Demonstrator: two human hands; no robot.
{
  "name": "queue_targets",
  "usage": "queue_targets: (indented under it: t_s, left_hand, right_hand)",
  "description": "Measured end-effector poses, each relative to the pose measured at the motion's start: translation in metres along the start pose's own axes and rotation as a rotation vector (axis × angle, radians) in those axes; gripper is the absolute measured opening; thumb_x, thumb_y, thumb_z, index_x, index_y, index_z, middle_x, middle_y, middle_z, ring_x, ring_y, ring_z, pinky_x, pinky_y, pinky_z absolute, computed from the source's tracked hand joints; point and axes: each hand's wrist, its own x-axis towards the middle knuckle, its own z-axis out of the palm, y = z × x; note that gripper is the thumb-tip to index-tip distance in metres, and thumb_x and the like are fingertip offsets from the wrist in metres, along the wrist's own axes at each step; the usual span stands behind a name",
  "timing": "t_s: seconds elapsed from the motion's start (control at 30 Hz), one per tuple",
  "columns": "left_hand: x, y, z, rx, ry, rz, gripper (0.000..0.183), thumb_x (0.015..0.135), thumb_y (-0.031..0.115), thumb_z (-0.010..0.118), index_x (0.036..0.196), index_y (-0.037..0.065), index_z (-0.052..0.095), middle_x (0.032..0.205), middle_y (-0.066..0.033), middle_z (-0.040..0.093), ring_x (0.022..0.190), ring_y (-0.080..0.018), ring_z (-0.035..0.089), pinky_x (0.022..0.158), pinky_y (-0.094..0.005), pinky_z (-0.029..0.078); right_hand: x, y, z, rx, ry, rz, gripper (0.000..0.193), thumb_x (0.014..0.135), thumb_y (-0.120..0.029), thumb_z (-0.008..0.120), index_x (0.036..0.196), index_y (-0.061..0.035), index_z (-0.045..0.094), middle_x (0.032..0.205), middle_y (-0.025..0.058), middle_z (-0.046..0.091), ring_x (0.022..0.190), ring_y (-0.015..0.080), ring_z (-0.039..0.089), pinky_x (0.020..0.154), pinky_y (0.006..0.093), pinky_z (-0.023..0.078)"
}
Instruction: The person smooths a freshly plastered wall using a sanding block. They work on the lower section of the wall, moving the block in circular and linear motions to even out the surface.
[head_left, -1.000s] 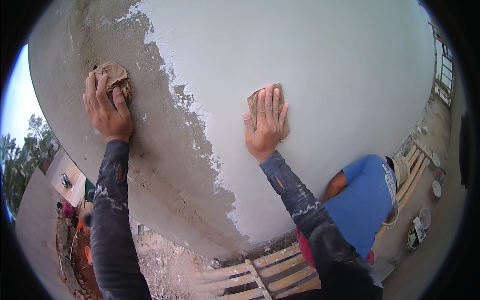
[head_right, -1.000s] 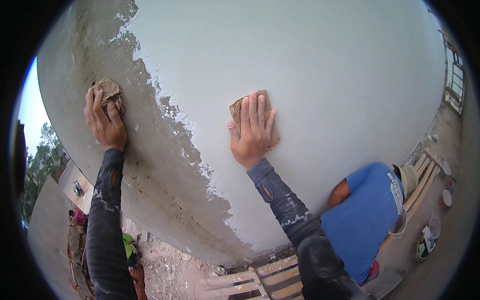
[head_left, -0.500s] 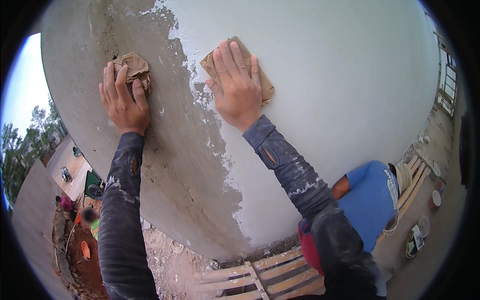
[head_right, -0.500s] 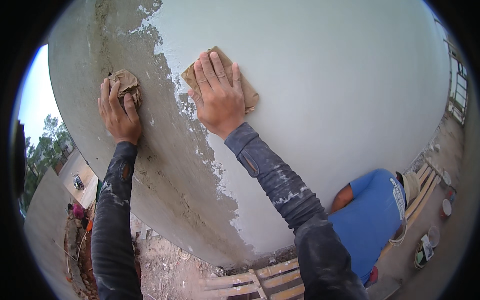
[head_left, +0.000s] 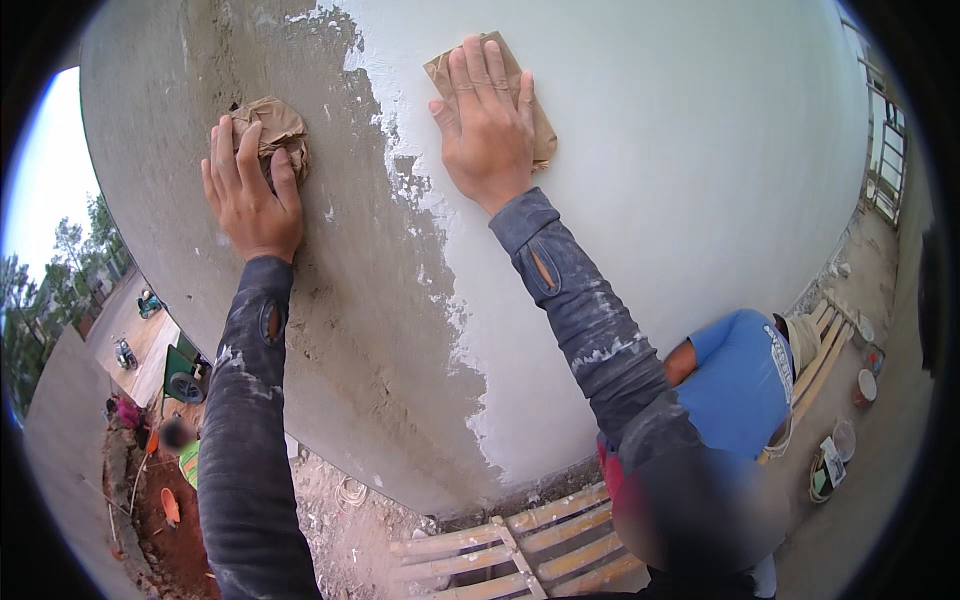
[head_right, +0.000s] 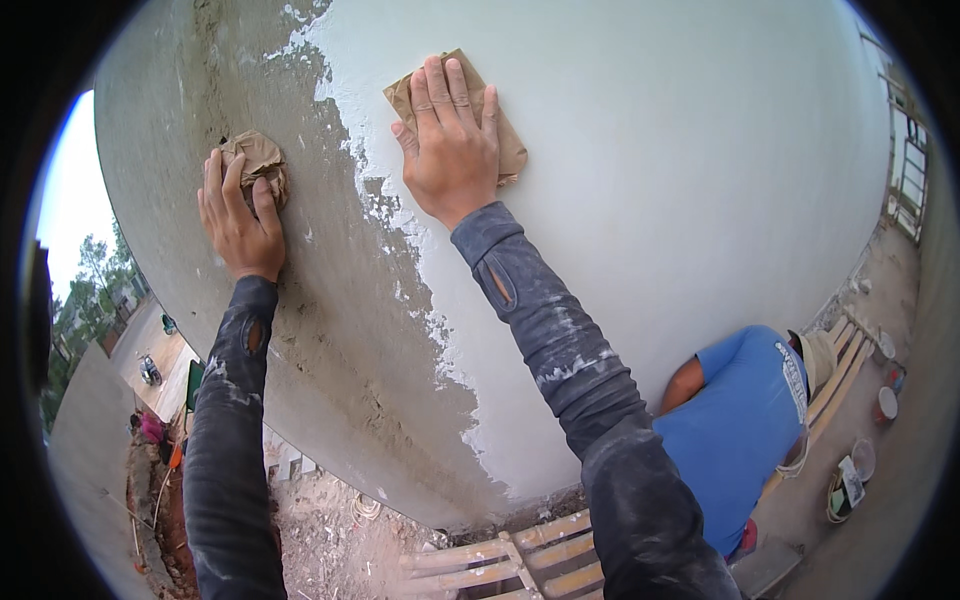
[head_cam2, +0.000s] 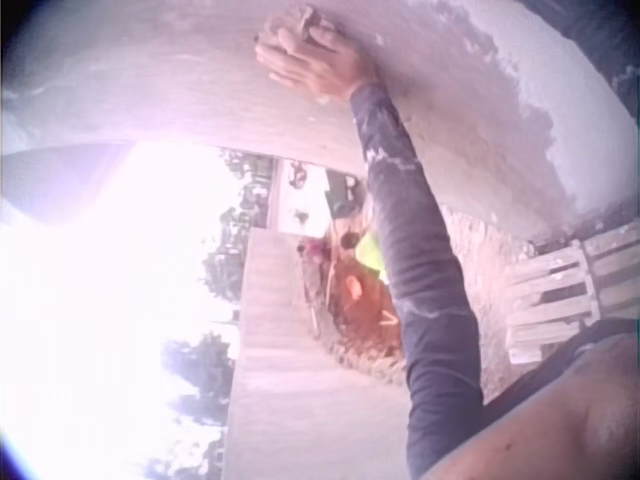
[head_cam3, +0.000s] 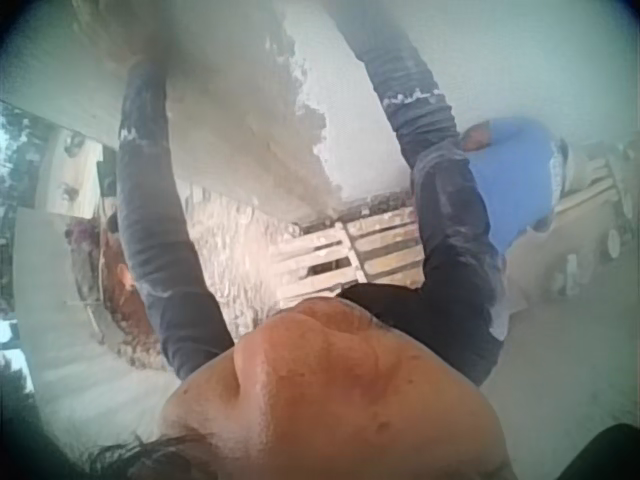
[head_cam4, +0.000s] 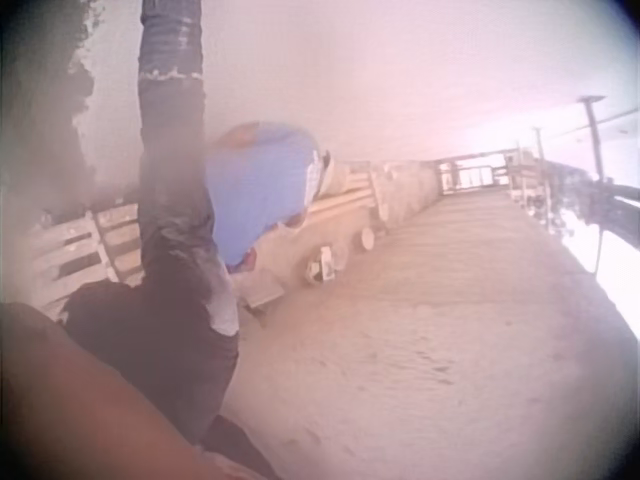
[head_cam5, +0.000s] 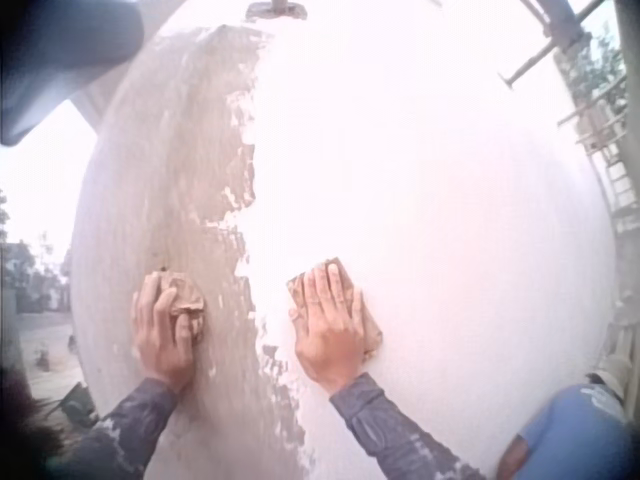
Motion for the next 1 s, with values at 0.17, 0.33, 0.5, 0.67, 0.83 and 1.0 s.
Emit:
queue_targets:
  t_s: [0.17, 0.33, 0.5, 0.67, 0.83, 1.0]
  left_hand:
    - [-0.001, -0.005, 0.000, 0.013, 0.006, 0.009, 0.041, 0.096, 0.037, 0.044, 0.134, 0.023, 0.045, 0.148, -0.0102, 0.039, 0.139, -0.0278, 0.034, 0.116, -0.0490, 0.022]
    - [0.000, -0.006, 0.000, 0.014, 0.009, 0.009, 0.040, 0.096, 0.037, 0.044, 0.134, 0.023, 0.045, 0.148, -0.0099, 0.039, 0.139, -0.0276, 0.033, 0.116, -0.0489, 0.022]
    - [0.000, -0.008, 0.002, 0.029, 0.002, 0.003, 0.040, 0.096, 0.037, 0.044, 0.133, 0.023, 0.045, 0.148, -0.0095, 0.039, 0.140, -0.0271, 0.033, 0.116, -0.0486, 0.022]
    - [-0.005, -0.004, 0.001, 0.031, -0.016, -0.013, 0.041, 0.095, 0.037, 0.044, 0.133, 0.024, 0.044, 0.148, -0.0094, 0.038, 0.140, -0.0269, 0.033, 0.116, -0.0482, 0.022]
    - [0.001, -0.002, -0.001, 0.039, -0.024, -0.011, 0.042, 0.095, 0.037, 0.044, 0.135, 0.023, 0.043, 0.149, -0.0097, 0.036, 0.141, -0.0268, 0.031, 0.117, -0.0481, 0.021]
    - [0.002, 0.004, 0.000, 0.012, -0.005, -0.015, 0.041, 0.096, 0.034, 0.044, 0.135, 0.023, 0.042, 0.149, -0.0094, 0.036, 0.141, -0.0270, 0.031, 0.117, -0.0478, 0.020]
  right_hand:
    - [-0.079, 0.000, -0.015, -0.020, -0.153, 0.027, 0.055, 0.097, -0.036, 0.049, 0.143, -0.0082, 0.043, 0.155, 0.0063, 0.031, 0.145, 0.0233, 0.023, 0.116, 0.0571, 0.014]
    - [-0.029, 0.004, -0.005, 0.009, -0.044, -0.001, 0.054, 0.096, -0.035, 0.050, 0.143, -0.0078, 0.043, 0.155, 0.0066, 0.032, 0.145, 0.0237, 0.023, 0.116, 0.0571, 0.014]
    - [0.001, -0.003, 0.003, -0.005, -0.014, -0.018, 0.054, 0.096, -0.036, 0.050, 0.142, -0.0085, 0.045, 0.154, 0.0054, 0.033, 0.145, 0.0223, 0.024, 0.117, 0.0563, 0.014]
    - [-0.075, -0.001, -0.020, -0.007, -0.235, -0.128, 0.054, 0.095, -0.037, 0.051, 0.142, -0.0107, 0.045, 0.154, 0.0027, 0.034, 0.144, 0.0198, 0.025, 0.117, 0.0547, 0.014]
    - [0.017, 0.000, 0.001, 0.004, -0.046, -0.132, 0.052, 0.096, -0.034, 0.051, 0.142, -0.0104, 0.044, 0.153, 0.0040, 0.035, 0.144, 0.0212, 0.026, 0.117, 0.0540, 0.016]
    - [0.062, 0.000, 0.010, 0.000, 0.049, -0.117, 0.052, 0.097, -0.033, 0.051, 0.144, -0.0122, 0.043, 0.153, 0.0043, 0.035, 0.144, 0.0224, 0.026, 0.116, 0.0540, 0.017]
